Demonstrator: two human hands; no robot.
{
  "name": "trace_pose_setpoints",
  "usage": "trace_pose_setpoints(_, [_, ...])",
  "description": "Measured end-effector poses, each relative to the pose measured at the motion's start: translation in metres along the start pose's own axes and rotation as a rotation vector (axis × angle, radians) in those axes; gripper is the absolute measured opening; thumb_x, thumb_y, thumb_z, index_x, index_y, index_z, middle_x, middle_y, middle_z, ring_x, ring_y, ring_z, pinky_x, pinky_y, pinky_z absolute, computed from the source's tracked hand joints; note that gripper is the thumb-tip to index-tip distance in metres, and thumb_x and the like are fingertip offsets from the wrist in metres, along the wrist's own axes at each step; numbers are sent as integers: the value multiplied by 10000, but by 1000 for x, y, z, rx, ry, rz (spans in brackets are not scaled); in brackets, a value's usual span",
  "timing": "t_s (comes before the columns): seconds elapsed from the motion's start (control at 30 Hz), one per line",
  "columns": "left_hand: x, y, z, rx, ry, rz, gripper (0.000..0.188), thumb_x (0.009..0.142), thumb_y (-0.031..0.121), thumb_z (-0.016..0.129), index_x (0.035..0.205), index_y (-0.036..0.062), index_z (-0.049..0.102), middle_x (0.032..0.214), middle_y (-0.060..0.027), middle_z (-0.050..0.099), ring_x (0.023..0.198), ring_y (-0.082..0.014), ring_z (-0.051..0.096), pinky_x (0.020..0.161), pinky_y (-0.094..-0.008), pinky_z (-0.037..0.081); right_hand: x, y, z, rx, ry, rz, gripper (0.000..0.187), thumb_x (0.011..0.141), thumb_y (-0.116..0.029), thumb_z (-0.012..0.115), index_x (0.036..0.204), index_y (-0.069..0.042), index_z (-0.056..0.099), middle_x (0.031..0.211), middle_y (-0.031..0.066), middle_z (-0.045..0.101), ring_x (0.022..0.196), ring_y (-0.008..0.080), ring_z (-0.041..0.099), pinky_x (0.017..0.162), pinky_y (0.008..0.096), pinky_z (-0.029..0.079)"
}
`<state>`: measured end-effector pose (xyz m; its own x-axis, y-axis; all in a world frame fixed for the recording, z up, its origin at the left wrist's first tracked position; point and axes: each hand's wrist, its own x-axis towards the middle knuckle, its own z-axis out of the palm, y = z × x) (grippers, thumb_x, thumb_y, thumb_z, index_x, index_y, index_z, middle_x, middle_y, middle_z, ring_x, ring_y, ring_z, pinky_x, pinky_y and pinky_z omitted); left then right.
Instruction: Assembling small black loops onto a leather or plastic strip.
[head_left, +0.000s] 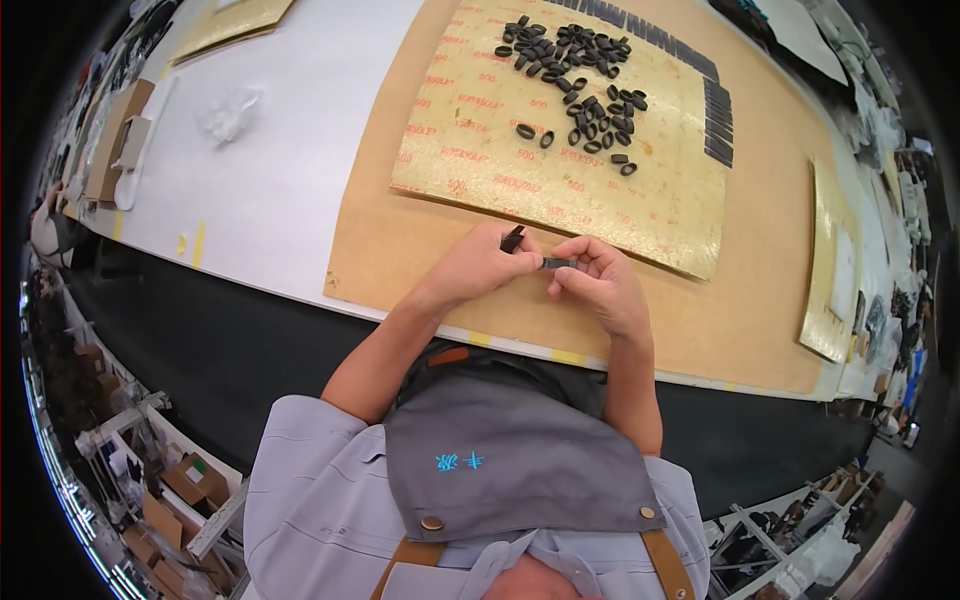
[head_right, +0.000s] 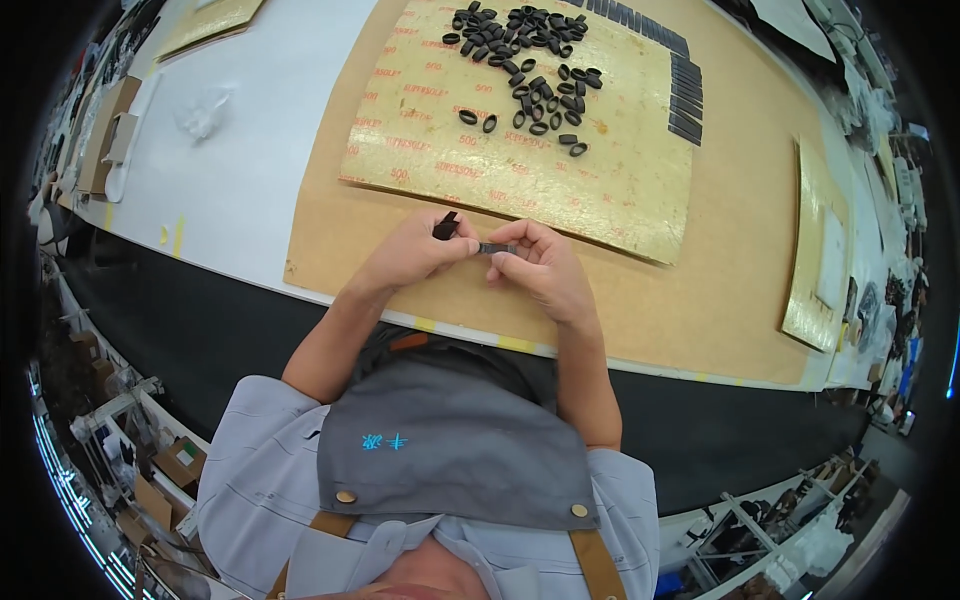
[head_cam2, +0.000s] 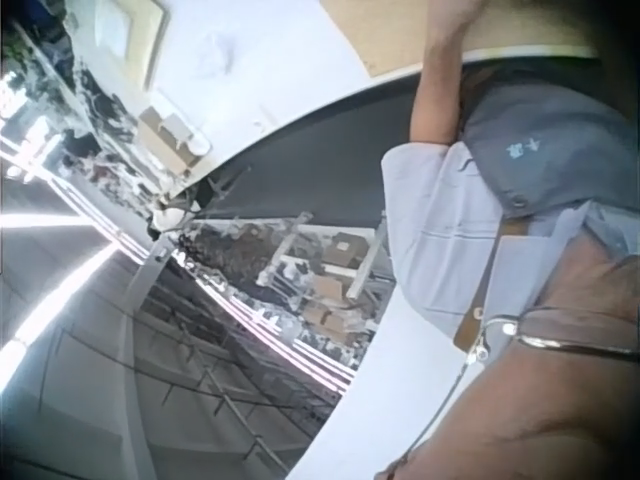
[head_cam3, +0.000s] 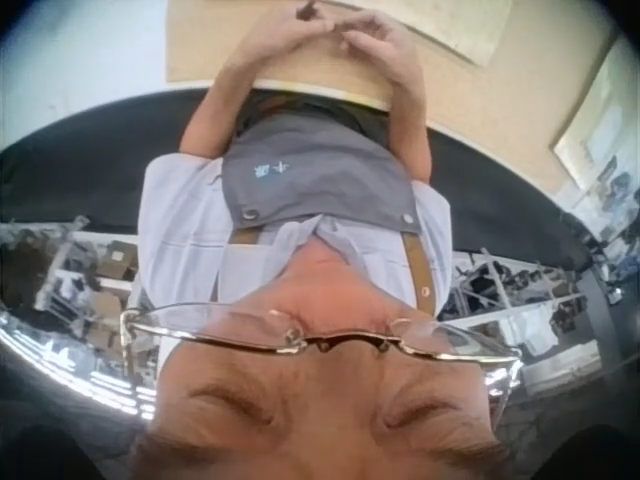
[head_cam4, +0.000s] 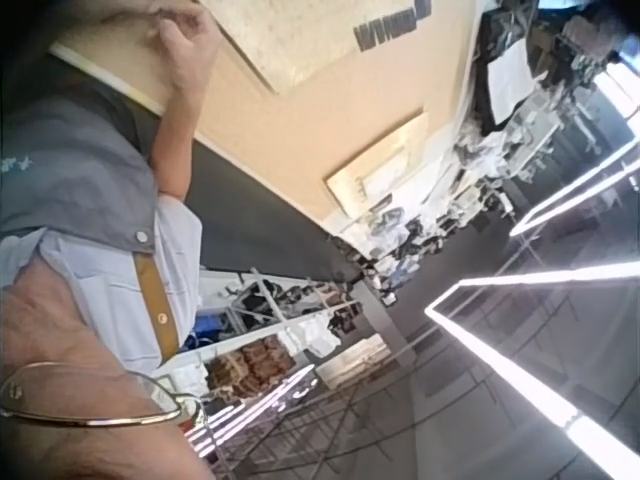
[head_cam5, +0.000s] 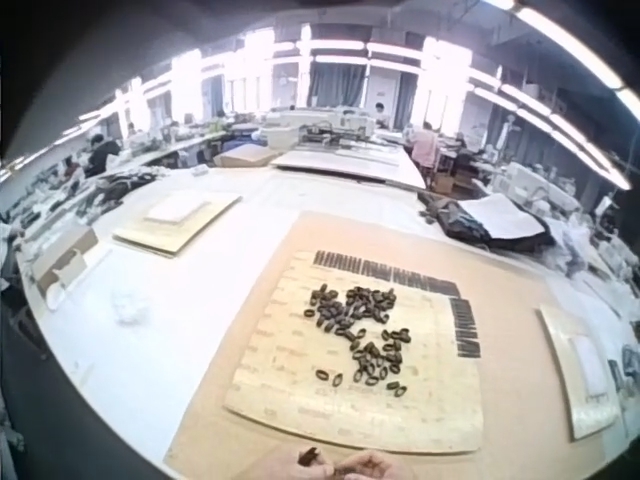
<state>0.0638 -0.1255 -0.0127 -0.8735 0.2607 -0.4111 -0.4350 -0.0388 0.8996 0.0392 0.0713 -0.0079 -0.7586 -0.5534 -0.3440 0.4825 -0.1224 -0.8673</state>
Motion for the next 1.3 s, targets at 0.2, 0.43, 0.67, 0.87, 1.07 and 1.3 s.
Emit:
trace_pose_setpoints(0.2, [2,-1,-1,-17,3,-2,132,817,161,619,749,55,580,584,52,474,493,-19,403,432,-198,307,-4,-3,-16,34,-29,3,138,856,16,562,992,37,569,903,109,633,851,174,648,757,269,530])
trace_pose_setpoints(0.43, [6,-2,3,80,53,72,141,781,148,609,701,36,580,604,44,487,560,-33,423,482,-222,338,0,-6,-11,-24,-16,35,115,847,-9,596,951,34,571,855,119,645,797,177,660,722,267,542])
trace_pose_setpoints(0.67, [8,-5,4,122,45,50,141,768,145,594,687,31,574,614,40,496,582,-37,424,499,-229,345,5,-4,-7,-52,-5,85,88,828,-27,614,875,12,550,804,107,639,749,154,652,708,254,539])
trace_pose_setpoints(0.87, [8,-3,4,143,25,48,163,764,155,602,665,30,568,601,42,490,580,-36,426,499,-231,350,7,1,-7,-33,41,84,118,811,-35,639,865,14,546,770,87,623,700,146,645,671,257,545])
trace_pose_setpoints(1.07, [8,-2,4,147,23,34,159,767,154,602,675,28,569,606,40,490,576,-36,421,496,-229,348,8,2,-7,-9,44,101,122,809,-33,644,859,12,543,772,84,618,690,142,644,661,256,548])
trace_pose_setpoints(1.3, [9,-4,2,168,-10,31,153,800,174,616,743,35,585,617,46,488,546,-26,419,479,-207,327,7,0,-6,-20,51,103,122,810,-35,647,854,10,542,770,78,618,688,136,641,648,246,542])
